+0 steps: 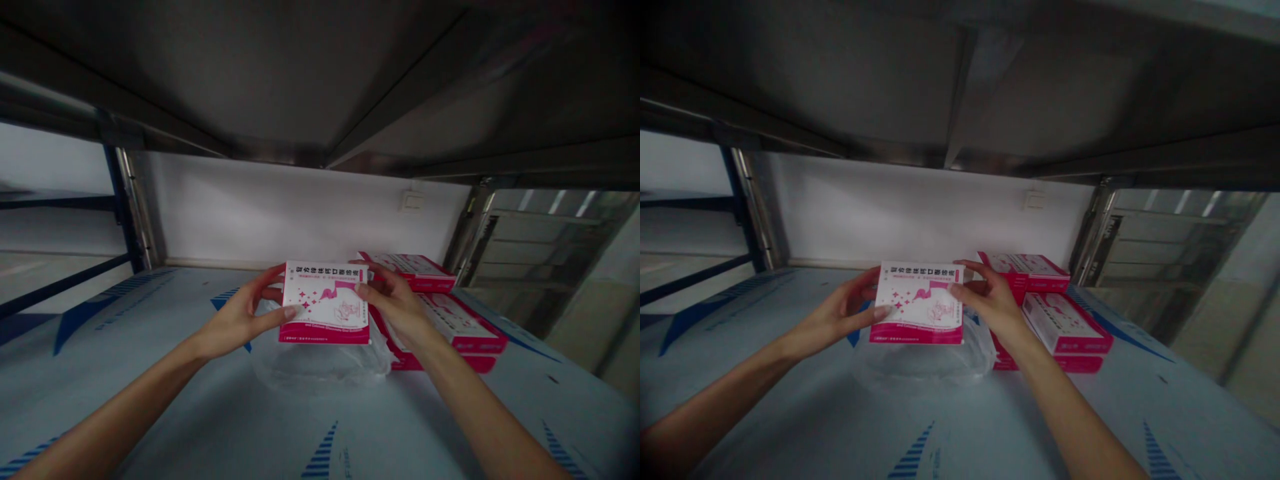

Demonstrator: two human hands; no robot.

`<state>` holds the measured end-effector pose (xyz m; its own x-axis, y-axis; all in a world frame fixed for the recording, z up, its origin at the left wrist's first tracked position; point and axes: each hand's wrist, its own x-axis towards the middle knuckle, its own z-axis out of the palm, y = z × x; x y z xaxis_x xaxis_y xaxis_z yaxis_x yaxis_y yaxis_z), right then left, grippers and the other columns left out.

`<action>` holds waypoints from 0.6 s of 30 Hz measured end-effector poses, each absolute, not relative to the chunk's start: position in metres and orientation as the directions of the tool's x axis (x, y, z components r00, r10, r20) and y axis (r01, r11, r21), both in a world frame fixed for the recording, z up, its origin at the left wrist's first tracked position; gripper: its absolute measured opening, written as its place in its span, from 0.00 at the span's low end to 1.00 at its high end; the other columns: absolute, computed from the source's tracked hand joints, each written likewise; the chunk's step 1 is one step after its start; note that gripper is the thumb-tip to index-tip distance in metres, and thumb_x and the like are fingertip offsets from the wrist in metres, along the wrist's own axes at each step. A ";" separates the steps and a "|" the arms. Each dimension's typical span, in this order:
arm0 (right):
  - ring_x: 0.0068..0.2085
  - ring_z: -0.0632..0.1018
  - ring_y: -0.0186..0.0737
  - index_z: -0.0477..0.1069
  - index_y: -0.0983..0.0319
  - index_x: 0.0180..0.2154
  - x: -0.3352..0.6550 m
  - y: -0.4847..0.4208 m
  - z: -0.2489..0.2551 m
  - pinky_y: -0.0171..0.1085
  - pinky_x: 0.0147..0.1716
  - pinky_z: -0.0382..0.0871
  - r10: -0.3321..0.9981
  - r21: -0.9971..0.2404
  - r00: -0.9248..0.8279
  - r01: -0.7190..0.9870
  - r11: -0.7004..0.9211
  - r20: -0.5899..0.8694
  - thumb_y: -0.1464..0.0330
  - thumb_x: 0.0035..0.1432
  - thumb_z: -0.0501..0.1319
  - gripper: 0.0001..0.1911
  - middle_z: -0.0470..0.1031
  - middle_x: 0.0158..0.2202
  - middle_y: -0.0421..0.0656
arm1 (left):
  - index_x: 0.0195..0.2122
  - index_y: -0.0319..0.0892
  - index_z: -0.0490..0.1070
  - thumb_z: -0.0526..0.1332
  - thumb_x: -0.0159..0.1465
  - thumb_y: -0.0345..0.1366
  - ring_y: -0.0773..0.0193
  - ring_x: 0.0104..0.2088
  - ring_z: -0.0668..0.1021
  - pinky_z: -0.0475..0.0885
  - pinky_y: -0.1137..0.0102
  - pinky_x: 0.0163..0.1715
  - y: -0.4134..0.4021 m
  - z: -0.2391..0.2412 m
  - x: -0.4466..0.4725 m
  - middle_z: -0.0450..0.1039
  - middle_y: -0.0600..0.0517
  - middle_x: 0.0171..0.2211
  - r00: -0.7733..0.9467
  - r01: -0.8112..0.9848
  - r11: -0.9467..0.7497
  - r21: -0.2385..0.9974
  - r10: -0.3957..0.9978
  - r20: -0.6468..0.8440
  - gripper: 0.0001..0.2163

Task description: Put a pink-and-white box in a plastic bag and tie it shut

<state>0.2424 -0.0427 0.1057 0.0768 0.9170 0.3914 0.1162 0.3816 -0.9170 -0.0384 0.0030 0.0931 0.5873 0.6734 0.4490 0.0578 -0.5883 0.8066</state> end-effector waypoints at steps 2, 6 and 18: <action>0.40 0.84 0.46 0.72 0.61 0.53 0.241 -0.041 0.103 0.45 0.41 0.83 0.938 -0.941 0.090 0.092 0.326 0.334 0.55 0.45 0.74 0.35 0.84 0.40 0.47 | 0.71 0.46 0.51 0.64 0.67 0.41 0.50 0.54 0.79 0.78 0.53 0.52 0.006 0.088 -0.038 0.70 0.39 0.62 0.580 0.028 -0.525 0.851 0.702 0.414 0.34; 0.43 0.84 0.47 0.72 0.61 0.53 0.243 -0.039 0.095 0.43 0.43 0.83 0.958 -0.961 0.090 0.063 0.269 0.274 0.55 0.46 0.74 0.34 0.83 0.46 0.50 | 0.72 0.47 0.48 0.62 0.68 0.42 0.51 0.52 0.80 0.79 0.53 0.49 0.009 0.085 -0.037 0.71 0.38 0.60 0.565 0.024 -0.505 0.863 0.719 0.405 0.34; 0.49 0.81 0.46 0.73 0.54 0.54 0.275 -0.051 0.099 0.50 0.53 0.78 0.753 -0.666 -0.189 0.366 0.650 0.631 0.65 0.38 0.78 0.38 0.80 0.51 0.44 | 0.61 0.49 0.67 0.74 0.56 0.44 0.48 0.61 0.72 0.73 0.53 0.58 -0.001 0.082 -0.039 0.65 0.44 0.63 0.578 0.255 -0.852 0.457 0.513 0.634 0.32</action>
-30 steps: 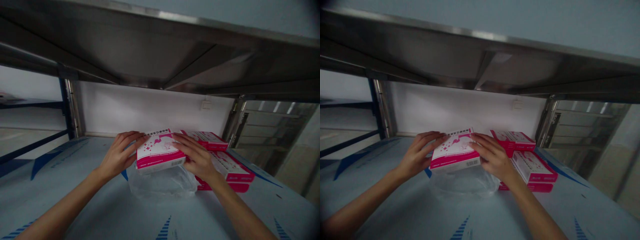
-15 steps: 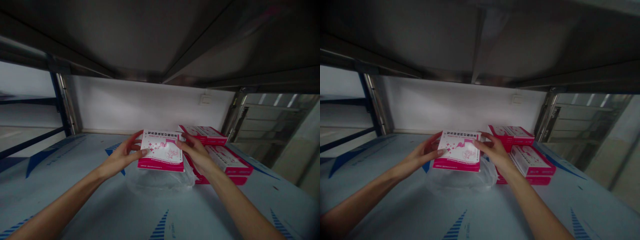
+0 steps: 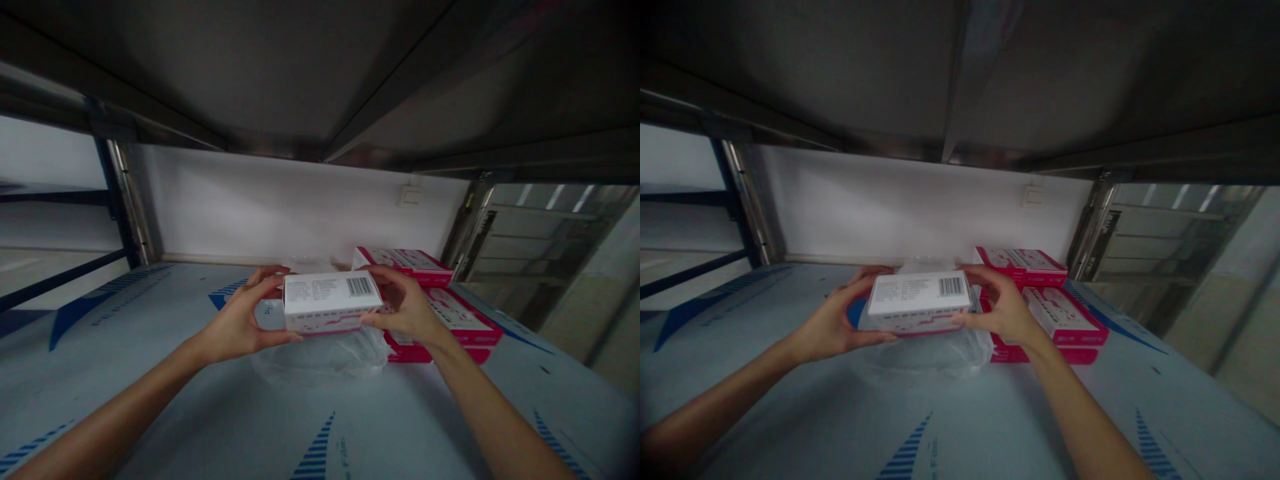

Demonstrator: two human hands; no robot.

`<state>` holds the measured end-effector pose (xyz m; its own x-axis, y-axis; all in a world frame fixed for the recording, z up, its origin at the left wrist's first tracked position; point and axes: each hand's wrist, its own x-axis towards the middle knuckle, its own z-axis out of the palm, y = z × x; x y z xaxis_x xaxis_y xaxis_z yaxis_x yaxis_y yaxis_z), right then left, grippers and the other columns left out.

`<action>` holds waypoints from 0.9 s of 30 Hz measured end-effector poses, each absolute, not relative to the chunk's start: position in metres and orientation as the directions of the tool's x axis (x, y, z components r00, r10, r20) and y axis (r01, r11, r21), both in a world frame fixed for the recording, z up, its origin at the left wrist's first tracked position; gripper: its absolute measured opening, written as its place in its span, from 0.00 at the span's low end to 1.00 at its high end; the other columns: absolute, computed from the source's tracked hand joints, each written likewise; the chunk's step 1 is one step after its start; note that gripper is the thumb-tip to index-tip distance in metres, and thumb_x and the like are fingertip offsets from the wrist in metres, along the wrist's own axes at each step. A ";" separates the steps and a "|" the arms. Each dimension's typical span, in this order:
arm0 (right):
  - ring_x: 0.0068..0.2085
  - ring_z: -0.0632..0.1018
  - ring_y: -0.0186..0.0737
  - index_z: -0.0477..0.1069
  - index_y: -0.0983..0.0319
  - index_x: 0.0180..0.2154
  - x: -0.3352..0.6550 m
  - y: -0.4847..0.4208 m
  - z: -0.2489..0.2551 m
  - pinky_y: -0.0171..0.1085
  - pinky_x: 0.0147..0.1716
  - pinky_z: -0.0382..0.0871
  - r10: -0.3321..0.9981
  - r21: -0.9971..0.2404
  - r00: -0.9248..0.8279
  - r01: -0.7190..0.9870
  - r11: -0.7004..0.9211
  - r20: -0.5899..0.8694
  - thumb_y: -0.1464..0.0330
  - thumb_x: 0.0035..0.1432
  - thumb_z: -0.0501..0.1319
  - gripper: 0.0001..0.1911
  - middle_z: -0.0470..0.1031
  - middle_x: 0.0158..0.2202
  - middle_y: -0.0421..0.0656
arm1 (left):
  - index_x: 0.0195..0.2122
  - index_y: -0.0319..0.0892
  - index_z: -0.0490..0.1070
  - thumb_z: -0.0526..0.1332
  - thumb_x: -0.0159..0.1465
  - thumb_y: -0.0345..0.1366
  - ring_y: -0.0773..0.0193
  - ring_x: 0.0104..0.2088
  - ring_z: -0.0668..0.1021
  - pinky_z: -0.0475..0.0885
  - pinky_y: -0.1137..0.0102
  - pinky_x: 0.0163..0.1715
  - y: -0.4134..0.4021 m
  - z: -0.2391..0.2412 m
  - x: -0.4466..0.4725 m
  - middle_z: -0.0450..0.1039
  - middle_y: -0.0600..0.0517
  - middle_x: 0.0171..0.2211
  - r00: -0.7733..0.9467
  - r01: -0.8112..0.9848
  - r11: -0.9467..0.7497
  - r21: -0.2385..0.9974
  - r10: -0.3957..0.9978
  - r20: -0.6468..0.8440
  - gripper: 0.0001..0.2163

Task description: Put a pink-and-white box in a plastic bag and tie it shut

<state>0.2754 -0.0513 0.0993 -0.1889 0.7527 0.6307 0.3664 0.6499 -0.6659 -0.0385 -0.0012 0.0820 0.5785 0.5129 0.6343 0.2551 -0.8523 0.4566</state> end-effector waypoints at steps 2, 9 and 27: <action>0.46 0.82 0.43 0.71 0.53 0.56 0.273 -0.052 0.101 0.45 0.46 0.81 0.819 -0.758 -0.205 0.310 0.574 0.536 0.65 0.42 0.77 0.38 0.80 0.50 0.43 | 0.70 0.51 0.50 0.74 0.56 0.43 0.50 0.58 0.76 0.77 0.56 0.54 -0.003 0.081 -0.037 0.59 0.41 0.67 0.612 0.181 -0.777 0.603 0.569 0.549 0.46; 0.44 0.82 0.42 0.72 0.56 0.56 0.277 -0.037 0.082 0.42 0.43 0.81 0.927 -0.834 -0.310 0.437 0.337 0.212 0.60 0.51 0.71 0.30 0.82 0.44 0.44 | 0.69 0.47 0.51 0.60 0.70 0.45 0.52 0.51 0.80 0.81 0.57 0.45 0.002 0.066 -0.025 0.75 0.41 0.55 0.730 0.137 -0.519 0.844 0.628 0.269 0.30; 0.51 0.81 0.42 0.70 0.57 0.59 0.301 -0.040 0.084 0.43 0.50 0.79 0.921 -0.723 -0.319 0.579 0.377 0.225 0.81 0.45 0.59 0.38 0.79 0.53 0.46 | 0.44 0.41 0.79 0.60 0.69 0.49 0.52 0.53 0.80 0.75 0.57 0.54 0.023 0.058 -0.034 0.79 0.43 0.51 0.666 0.464 -0.848 0.256 0.524 0.531 0.16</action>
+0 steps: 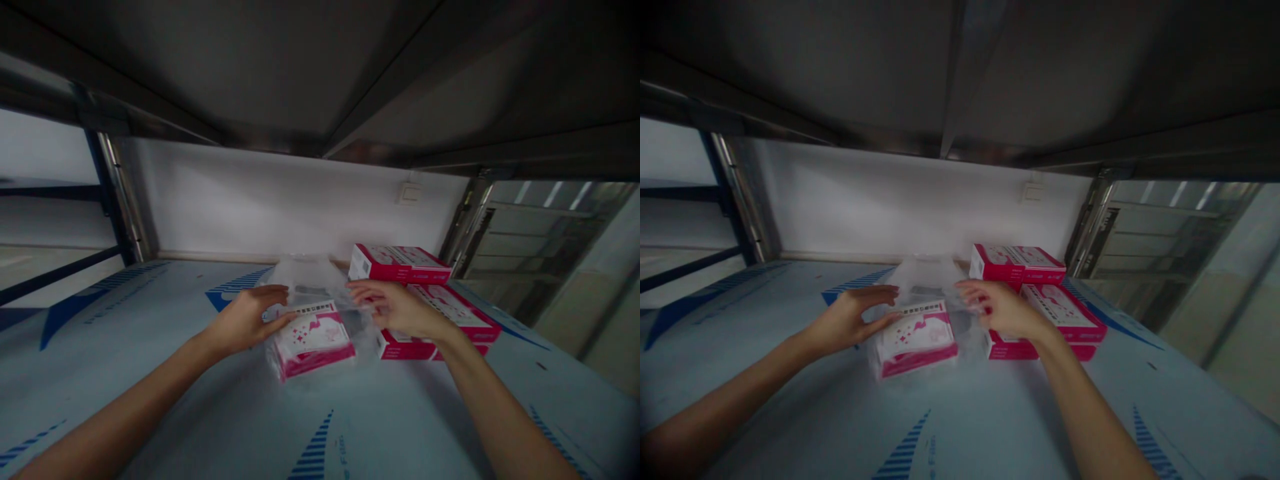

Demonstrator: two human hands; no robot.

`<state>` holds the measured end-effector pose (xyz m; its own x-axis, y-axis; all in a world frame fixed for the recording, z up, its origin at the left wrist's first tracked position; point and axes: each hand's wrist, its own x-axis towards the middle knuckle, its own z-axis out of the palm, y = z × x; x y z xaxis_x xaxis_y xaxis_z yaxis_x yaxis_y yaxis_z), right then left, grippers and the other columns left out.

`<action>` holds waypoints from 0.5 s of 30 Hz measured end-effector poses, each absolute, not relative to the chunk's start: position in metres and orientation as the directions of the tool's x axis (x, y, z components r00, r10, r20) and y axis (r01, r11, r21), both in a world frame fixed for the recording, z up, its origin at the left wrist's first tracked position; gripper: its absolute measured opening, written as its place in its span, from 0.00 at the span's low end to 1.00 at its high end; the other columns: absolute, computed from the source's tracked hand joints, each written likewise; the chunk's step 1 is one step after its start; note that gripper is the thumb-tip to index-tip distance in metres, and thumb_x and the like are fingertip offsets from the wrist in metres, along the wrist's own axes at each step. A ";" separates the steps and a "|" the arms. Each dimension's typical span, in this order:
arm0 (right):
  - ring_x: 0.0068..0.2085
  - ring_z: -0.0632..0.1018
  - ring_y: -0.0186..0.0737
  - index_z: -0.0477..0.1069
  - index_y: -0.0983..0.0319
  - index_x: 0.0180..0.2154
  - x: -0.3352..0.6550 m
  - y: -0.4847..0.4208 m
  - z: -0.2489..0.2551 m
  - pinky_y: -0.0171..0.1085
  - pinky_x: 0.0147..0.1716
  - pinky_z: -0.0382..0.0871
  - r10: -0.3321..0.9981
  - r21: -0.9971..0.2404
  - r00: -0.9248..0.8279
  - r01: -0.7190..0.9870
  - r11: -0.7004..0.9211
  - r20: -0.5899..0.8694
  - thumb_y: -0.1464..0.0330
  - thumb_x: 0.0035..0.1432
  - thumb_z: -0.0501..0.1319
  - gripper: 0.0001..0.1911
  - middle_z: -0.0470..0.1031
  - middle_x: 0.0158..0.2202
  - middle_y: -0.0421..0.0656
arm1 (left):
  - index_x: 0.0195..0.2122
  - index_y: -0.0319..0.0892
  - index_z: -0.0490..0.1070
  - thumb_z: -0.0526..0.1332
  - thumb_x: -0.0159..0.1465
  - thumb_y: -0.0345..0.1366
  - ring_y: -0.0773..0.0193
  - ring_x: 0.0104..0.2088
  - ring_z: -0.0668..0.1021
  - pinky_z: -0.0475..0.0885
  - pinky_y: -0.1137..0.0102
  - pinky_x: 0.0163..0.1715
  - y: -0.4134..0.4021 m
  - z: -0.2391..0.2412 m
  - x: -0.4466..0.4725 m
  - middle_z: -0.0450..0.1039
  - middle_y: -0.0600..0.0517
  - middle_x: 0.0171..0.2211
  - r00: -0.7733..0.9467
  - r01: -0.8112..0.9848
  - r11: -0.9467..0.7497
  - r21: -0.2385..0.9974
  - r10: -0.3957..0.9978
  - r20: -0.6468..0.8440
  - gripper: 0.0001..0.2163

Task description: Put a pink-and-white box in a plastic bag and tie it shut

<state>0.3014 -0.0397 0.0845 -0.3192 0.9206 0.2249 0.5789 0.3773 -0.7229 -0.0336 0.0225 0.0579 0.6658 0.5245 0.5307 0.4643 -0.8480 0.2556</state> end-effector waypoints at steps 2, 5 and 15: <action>0.52 0.80 0.42 0.75 0.57 0.51 0.302 -0.037 0.086 0.43 0.52 0.78 0.894 -0.591 -0.218 0.686 0.425 0.391 0.80 0.47 0.57 0.29 0.79 0.53 0.45 | 0.31 0.41 0.76 0.58 0.70 0.46 0.52 0.55 0.78 0.73 0.57 0.56 0.026 0.063 -0.041 0.80 0.43 0.48 0.692 0.451 -0.874 0.181 0.470 0.548 0.17; 0.46 0.81 0.43 0.76 0.58 0.46 0.301 -0.034 0.090 0.46 0.49 0.77 0.836 -0.399 -0.104 0.842 0.362 0.539 0.76 0.52 0.58 0.20 0.81 0.47 0.45 | 0.20 0.42 0.67 0.60 0.69 0.42 0.54 0.56 0.76 0.72 0.58 0.55 0.025 0.082 -0.052 0.80 0.46 0.43 0.717 0.341 -0.915 0.216 0.401 0.570 0.20; 0.28 0.80 0.40 0.73 0.57 0.42 0.297 -0.036 0.104 0.42 0.31 0.78 0.768 -0.704 0.245 0.621 0.345 0.592 0.63 0.58 0.61 0.10 0.78 0.33 0.41 | 0.55 0.49 0.73 0.74 0.54 0.46 0.46 0.64 0.67 0.65 0.54 0.61 0.026 0.102 -0.082 0.62 0.46 0.66 0.832 0.362 -0.863 0.353 0.470 0.295 0.27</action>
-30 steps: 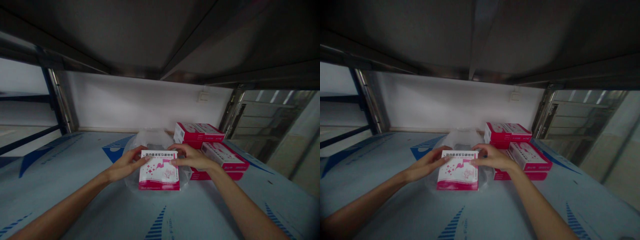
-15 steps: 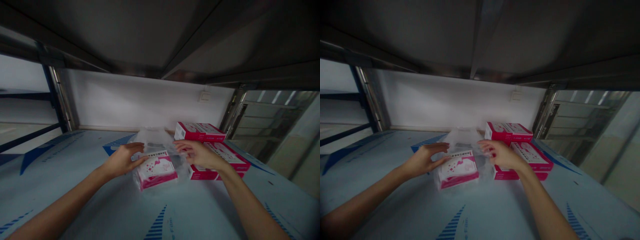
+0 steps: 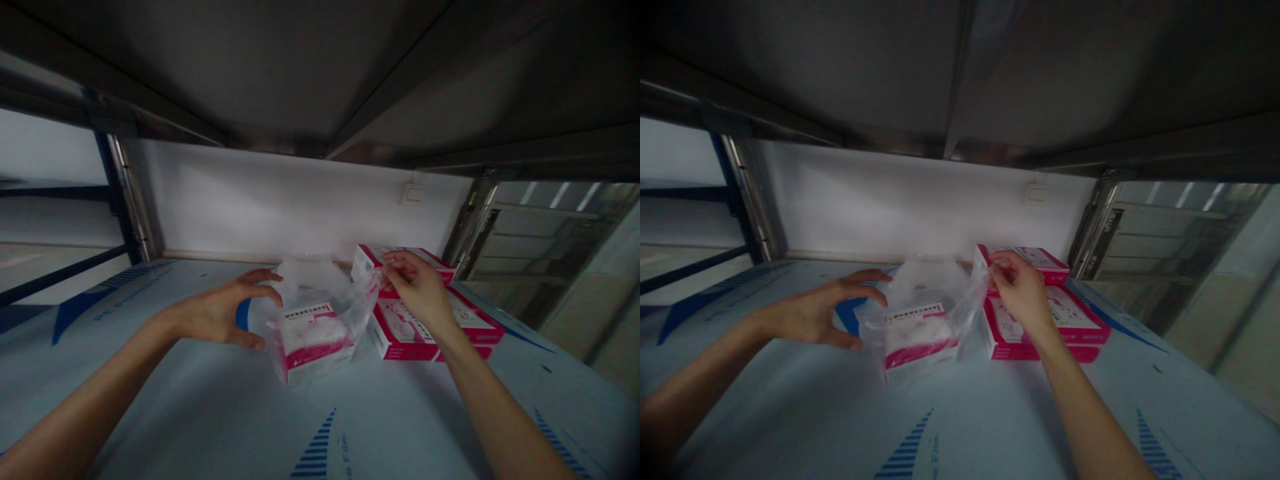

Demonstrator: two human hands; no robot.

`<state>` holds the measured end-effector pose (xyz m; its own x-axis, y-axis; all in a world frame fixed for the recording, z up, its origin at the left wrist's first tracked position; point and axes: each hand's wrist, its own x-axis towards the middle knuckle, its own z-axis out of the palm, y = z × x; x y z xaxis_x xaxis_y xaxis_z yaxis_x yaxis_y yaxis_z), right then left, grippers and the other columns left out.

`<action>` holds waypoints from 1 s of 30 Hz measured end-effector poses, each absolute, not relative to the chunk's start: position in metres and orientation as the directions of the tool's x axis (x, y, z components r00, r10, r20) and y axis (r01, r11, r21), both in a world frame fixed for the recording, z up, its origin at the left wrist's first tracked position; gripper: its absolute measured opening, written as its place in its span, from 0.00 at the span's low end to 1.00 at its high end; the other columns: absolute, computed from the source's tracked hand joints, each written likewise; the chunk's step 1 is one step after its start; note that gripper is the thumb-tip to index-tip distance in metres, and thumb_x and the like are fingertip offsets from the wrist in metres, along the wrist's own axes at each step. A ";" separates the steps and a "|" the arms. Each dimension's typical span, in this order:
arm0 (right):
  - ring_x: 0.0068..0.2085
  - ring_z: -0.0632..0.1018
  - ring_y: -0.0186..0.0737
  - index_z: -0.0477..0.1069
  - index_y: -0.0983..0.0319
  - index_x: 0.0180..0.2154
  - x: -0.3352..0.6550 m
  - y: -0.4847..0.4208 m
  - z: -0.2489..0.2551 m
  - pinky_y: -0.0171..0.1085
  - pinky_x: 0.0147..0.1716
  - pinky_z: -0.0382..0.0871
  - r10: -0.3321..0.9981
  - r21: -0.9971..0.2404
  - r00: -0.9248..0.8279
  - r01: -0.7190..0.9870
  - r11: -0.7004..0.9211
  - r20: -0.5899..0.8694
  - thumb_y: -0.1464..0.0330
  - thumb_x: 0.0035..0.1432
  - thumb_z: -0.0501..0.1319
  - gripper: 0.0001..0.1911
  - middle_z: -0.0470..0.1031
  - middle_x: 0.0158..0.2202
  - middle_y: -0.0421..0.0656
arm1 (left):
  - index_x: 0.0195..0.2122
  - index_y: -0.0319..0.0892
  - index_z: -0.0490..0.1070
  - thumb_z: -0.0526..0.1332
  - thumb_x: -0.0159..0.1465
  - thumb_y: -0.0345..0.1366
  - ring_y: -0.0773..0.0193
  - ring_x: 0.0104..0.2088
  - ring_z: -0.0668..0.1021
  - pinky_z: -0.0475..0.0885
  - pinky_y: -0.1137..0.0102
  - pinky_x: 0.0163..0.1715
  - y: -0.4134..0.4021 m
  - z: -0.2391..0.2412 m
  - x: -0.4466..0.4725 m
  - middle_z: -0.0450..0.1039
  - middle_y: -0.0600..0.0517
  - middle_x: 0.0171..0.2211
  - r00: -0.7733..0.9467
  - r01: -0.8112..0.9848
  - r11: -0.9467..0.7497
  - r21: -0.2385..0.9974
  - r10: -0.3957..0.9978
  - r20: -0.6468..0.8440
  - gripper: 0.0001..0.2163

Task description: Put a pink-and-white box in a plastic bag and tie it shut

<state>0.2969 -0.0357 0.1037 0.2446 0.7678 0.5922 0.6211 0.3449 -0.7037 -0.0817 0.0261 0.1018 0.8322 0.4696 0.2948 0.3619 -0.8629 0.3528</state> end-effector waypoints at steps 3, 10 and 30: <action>0.29 0.80 0.39 0.73 0.57 0.43 0.285 -0.040 0.106 0.41 0.28 0.78 0.811 -0.760 0.222 0.540 0.361 0.542 0.56 0.61 0.60 0.14 0.78 0.40 0.44 | 0.45 0.46 0.77 0.68 0.62 0.43 0.53 0.52 0.77 0.71 0.61 0.52 0.030 0.096 -0.082 0.76 0.48 0.51 0.841 0.421 -0.829 0.368 0.509 0.185 0.12; 0.36 0.79 0.36 0.74 0.56 0.48 0.267 -0.050 0.106 0.39 0.39 0.77 0.791 -0.592 -0.024 0.650 0.477 0.611 0.69 0.55 0.67 0.17 0.78 0.41 0.41 | 0.36 0.41 0.76 0.65 0.64 0.41 0.60 0.43 0.80 0.72 0.67 0.46 0.021 0.110 -0.080 0.79 0.49 0.41 0.722 0.336 -0.783 0.524 0.571 0.391 0.08; 0.48 0.77 0.36 0.79 0.56 0.39 0.237 -0.070 0.121 0.36 0.44 0.76 0.420 -0.375 0.007 0.465 0.802 0.907 0.76 0.54 0.69 0.12 0.75 0.45 0.42 | 0.34 0.41 0.81 0.69 0.61 0.40 0.56 0.51 0.78 0.69 0.67 0.51 0.019 0.093 -0.056 0.78 0.46 0.53 0.743 -0.056 -0.211 0.976 0.645 0.182 0.08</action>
